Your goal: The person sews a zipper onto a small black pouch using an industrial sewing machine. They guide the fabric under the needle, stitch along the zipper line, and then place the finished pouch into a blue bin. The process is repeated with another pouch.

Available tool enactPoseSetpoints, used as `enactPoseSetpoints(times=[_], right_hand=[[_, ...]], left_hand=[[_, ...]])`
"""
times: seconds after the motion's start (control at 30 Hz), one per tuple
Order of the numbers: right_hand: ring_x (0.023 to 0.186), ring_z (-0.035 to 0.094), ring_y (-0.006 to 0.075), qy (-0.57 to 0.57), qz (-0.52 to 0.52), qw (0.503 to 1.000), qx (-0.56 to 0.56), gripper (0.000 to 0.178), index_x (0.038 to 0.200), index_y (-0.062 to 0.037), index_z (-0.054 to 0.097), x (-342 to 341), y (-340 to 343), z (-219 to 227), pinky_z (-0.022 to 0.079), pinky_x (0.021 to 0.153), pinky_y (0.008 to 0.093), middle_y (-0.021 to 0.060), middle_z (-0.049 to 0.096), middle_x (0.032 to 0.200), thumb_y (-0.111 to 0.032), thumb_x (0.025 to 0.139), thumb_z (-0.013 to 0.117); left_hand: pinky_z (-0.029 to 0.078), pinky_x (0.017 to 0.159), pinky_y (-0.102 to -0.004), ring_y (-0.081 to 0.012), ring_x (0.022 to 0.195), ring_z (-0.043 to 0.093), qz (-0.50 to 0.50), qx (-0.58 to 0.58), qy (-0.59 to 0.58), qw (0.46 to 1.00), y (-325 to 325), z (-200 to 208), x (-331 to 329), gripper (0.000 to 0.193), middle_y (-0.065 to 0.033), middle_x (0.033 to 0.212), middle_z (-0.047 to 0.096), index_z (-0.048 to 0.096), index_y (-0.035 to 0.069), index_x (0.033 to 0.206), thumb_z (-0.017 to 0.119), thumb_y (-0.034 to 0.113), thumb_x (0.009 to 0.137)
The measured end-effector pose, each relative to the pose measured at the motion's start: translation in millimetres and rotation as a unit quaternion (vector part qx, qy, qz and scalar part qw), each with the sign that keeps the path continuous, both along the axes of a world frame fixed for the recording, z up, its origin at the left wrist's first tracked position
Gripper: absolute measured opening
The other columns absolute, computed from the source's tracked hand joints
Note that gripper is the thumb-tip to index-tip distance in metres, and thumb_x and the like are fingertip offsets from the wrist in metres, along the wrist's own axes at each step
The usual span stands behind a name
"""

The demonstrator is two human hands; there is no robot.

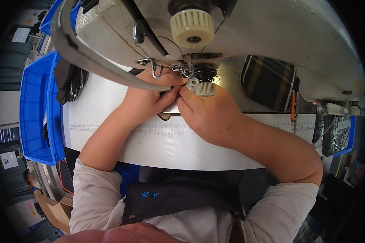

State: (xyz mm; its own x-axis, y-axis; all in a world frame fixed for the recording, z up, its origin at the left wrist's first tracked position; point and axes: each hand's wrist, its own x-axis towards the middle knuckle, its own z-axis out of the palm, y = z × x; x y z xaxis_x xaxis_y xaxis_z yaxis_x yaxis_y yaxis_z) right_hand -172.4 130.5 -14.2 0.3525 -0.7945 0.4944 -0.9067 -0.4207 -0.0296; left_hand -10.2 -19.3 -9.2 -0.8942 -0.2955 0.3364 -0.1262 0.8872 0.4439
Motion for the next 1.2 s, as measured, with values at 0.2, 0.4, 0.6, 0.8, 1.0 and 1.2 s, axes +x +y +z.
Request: enactPoseSetpoints(times=[0.2, 0.4, 0.6, 0.8, 1.0, 1.2], right_hand=[[0.078, 0.066, 0.0209, 0.001, 0.000, 1.000, -0.012, 0.024, 0.093, 0.0003, 0.067, 0.5, -0.8, -2.9, 0.054, 0.064, 0.0343, 0.0105, 0.064, 0.095, -0.012, 0.072, 0.068], [0.081, 0.067, 0.0220, -0.002, -0.002, 1.000, -0.001, 0.024, 0.094, 0.0003, 0.068, -1.1, -0.4, -1.9, 0.055, 0.067, 0.0352, 0.0111, 0.066, 0.097, -0.012, 0.073, 0.068], [0.083, 0.068, 0.0233, 0.012, -0.012, 1.000, -0.025, 0.026, 0.098, 0.0015, 0.070, -2.2, -2.1, -2.5, 0.055, 0.068, 0.0353, 0.0124, 0.068, 0.102, -0.012, 0.076, 0.068], [0.084, 0.069, 0.0230, 0.019, -0.013, 1.000, -0.017, 0.028, 0.100, 0.0026, 0.070, -2.6, -1.4, -0.9, 0.055, 0.067, 0.0348, 0.0130, 0.068, 0.102, -0.011, 0.076, 0.068], [0.081, 0.068, 0.0220, 0.033, -0.018, 0.999, -0.031, 0.030, 0.100, 0.0036, 0.070, -0.8, -1.3, -1.1, 0.055, 0.065, 0.0341, 0.0137, 0.067, 0.102, -0.011, 0.073, 0.068], [0.081, 0.067, 0.0220, 0.049, -0.019, 0.999, -0.007, 0.030, 0.098, 0.0036, 0.070, -1.2, 0.5, -0.3, 0.054, 0.065, 0.0342, 0.0139, 0.067, 0.102, -0.012, 0.072, 0.068]], left_hand=[[0.058, 0.077, -0.0384, -0.0274, 0.094, 0.070, -0.010, 0.000, 0.011, 1.000, -2.6, -1.3, 0.8, 0.019, -0.0053, 0.093, 0.073, 0.079, 0.008, 0.097, 0.076, 0.011, 0.079], [0.058, 0.077, -0.0387, -0.0274, 0.094, 0.070, 0.013, -0.018, -0.002, 1.000, 4.6, 2.4, -0.6, 0.018, -0.0056, 0.092, 0.072, 0.078, 0.007, 0.098, 0.075, 0.013, 0.081], [0.058, 0.075, -0.0398, -0.0282, 0.093, 0.069, 0.029, -0.022, -0.001, 0.999, 6.3, -0.5, -3.2, 0.017, -0.0069, 0.091, 0.072, 0.077, 0.006, 0.098, 0.074, 0.014, 0.082], [0.058, 0.074, -0.0408, -0.0295, 0.089, 0.071, 0.023, 0.003, 0.006, 1.000, 3.3, 1.1, -2.6, 0.019, -0.0081, 0.092, 0.072, 0.077, 0.006, 0.098, 0.075, 0.014, 0.081], [0.058, 0.074, -0.0403, -0.0293, 0.088, 0.071, 0.008, -0.002, -0.010, 1.000, -0.8, 3.4, -2.4, 0.020, -0.0080, 0.092, 0.072, 0.078, 0.006, 0.099, 0.075, 0.014, 0.081], [0.058, 0.073, -0.0409, -0.0295, 0.089, 0.070, -0.002, -0.022, -0.019, 1.000, 4.4, 5.7, -1.5, 0.022, -0.0084, 0.093, 0.069, 0.075, 0.004, 0.101, 0.073, 0.016, 0.083]])
